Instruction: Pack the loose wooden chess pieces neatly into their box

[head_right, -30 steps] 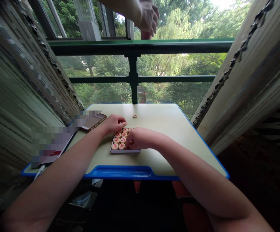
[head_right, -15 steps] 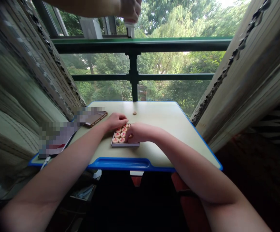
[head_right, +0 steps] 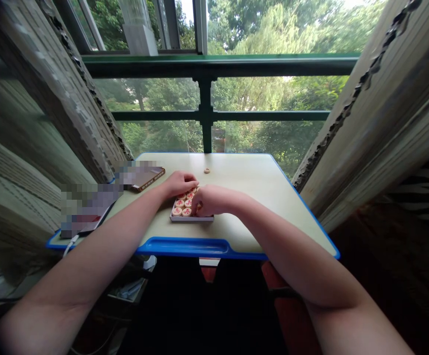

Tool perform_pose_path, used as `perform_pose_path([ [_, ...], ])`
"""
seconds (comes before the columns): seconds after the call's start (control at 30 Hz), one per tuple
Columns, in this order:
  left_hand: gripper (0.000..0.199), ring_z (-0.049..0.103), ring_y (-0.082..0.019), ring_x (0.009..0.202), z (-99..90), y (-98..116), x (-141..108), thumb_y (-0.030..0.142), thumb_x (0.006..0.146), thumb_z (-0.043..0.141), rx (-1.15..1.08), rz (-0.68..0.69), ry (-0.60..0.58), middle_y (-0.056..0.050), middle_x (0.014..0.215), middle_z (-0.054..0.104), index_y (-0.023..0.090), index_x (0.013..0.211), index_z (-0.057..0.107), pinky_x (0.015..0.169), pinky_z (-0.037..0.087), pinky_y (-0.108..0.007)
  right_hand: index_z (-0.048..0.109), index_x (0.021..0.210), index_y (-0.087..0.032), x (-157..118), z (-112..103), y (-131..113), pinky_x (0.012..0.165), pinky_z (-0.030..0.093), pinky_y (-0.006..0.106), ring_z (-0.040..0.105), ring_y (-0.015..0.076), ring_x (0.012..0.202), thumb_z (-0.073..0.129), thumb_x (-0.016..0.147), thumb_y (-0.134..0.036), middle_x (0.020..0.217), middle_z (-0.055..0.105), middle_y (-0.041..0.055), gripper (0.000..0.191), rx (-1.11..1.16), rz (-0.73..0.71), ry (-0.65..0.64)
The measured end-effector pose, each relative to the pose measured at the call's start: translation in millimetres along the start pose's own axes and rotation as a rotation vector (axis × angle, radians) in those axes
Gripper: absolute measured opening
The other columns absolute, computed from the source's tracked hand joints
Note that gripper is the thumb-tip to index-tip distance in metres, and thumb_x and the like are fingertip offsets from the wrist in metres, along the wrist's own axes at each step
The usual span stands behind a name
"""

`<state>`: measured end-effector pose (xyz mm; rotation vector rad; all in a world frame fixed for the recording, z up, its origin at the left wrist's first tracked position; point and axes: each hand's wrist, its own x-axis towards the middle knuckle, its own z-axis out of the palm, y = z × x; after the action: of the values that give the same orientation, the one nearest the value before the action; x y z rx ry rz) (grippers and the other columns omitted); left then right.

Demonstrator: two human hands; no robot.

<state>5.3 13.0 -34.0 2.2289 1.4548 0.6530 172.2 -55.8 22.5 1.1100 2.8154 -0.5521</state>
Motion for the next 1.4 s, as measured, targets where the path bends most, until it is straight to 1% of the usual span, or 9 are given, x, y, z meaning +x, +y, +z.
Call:
perform_pose_path([
  [0.1,0.033,0.055,-0.014,0.061,0.0,0.7,-0.4,0.037,0.067,0.049,0.0,-0.006,-0.007,-0.002,0.065,0.065,0.013,0.077,0.068,0.054,0.039,-0.022,0.071,0.089,-0.023,-1.1,-1.3,0.9,0.05,0.031,0.019,0.047,0.0082,0.055,0.056,0.066,-0.016,0.072,0.064,-0.0001,0.028,-0.001,-0.006,-0.01],
  [0.3,0.033,0.055,-0.014,0.062,-0.6,2.0,-1.2,0.037,0.068,0.049,0.006,0.002,-0.002,-0.002,0.067,0.066,0.012,0.078,0.069,0.055,0.039,-0.022,0.071,0.089,-0.022,-1.3,-1.0,3.1,0.049,0.031,0.019,0.046,0.0079,0.053,0.058,0.065,-0.019,0.071,0.063,-0.0002,0.027,-0.007,0.013,0.019],
  [0.5,0.032,0.055,-0.015,0.064,-1.3,2.6,-0.6,0.036,0.067,0.05,0.016,0.0,-0.007,-0.003,0.069,0.067,0.012,0.079,0.069,0.057,0.04,-0.023,0.071,0.087,-0.023,-0.4,0.1,4.2,0.05,0.032,0.019,0.048,0.0083,0.054,0.058,0.066,-0.02,0.072,0.064,-0.0003,0.025,-0.022,0.007,0.016],
  [0.67,0.033,0.054,-0.014,0.059,-1.6,4.0,-1.8,0.037,0.068,0.051,-0.002,-0.022,-0.017,-0.003,0.068,0.066,0.012,0.079,0.069,0.054,0.039,-0.022,0.071,0.086,-0.023,-0.1,0.8,4.0,0.049,0.031,0.02,0.048,0.0089,0.054,0.058,0.065,-0.023,0.071,0.064,-0.0004,0.024,-0.038,0.023,0.021],
  [0.9,0.031,0.053,-0.013,0.058,-1.0,3.3,-1.2,0.035,0.068,0.051,0.006,-0.014,-0.013,-0.003,0.067,0.065,0.012,0.079,0.069,0.054,0.039,-0.022,0.071,0.089,-0.023,-0.6,-0.5,1.1,0.05,0.032,0.02,0.049,0.0089,0.054,0.057,0.066,-0.022,0.071,0.065,0.0001,0.027,-0.055,0.023,0.015],
  [1.1,0.031,0.054,-0.014,0.06,-1.0,3.0,-1.3,0.035,0.067,0.051,0.003,0.001,-0.011,-0.003,0.067,0.066,0.012,0.078,0.069,0.055,0.04,-0.022,0.072,0.085,-0.023,1.3,0.8,2.6,0.05,0.031,0.02,0.049,0.0091,0.053,0.058,0.066,-0.022,0.069,0.065,-0.0002,0.024,-0.057,0.006,0.012],
  [1.3,0.031,0.055,-0.014,0.062,-1.2,3.6,-1.7,0.035,0.067,0.051,-0.008,-0.015,-0.006,-0.003,0.067,0.066,0.013,0.078,0.069,0.055,0.04,-0.022,0.071,0.088,-0.023,1.9,0.7,5.7,0.051,0.032,0.02,0.048,0.0083,0.053,0.059,0.066,-0.023,0.07,0.065,-0.0007,0.025,-0.015,0.006,0.007],
  [1.4,0.031,0.055,-0.014,0.062,-1.0,3.6,-1.2,0.035,0.067,0.05,-0.015,-0.017,-0.005,-0.002,0.067,0.066,0.012,0.077,0.069,0.055,0.04,-0.022,0.071,0.088,-0.022,0.2,-1.5,6.0,0.051,0.031,0.019,0.047,0.0073,0.052,0.06,0.066,-0.024,0.068,0.063,-0.0012,0.024,0.025,0.003,0.013],
])
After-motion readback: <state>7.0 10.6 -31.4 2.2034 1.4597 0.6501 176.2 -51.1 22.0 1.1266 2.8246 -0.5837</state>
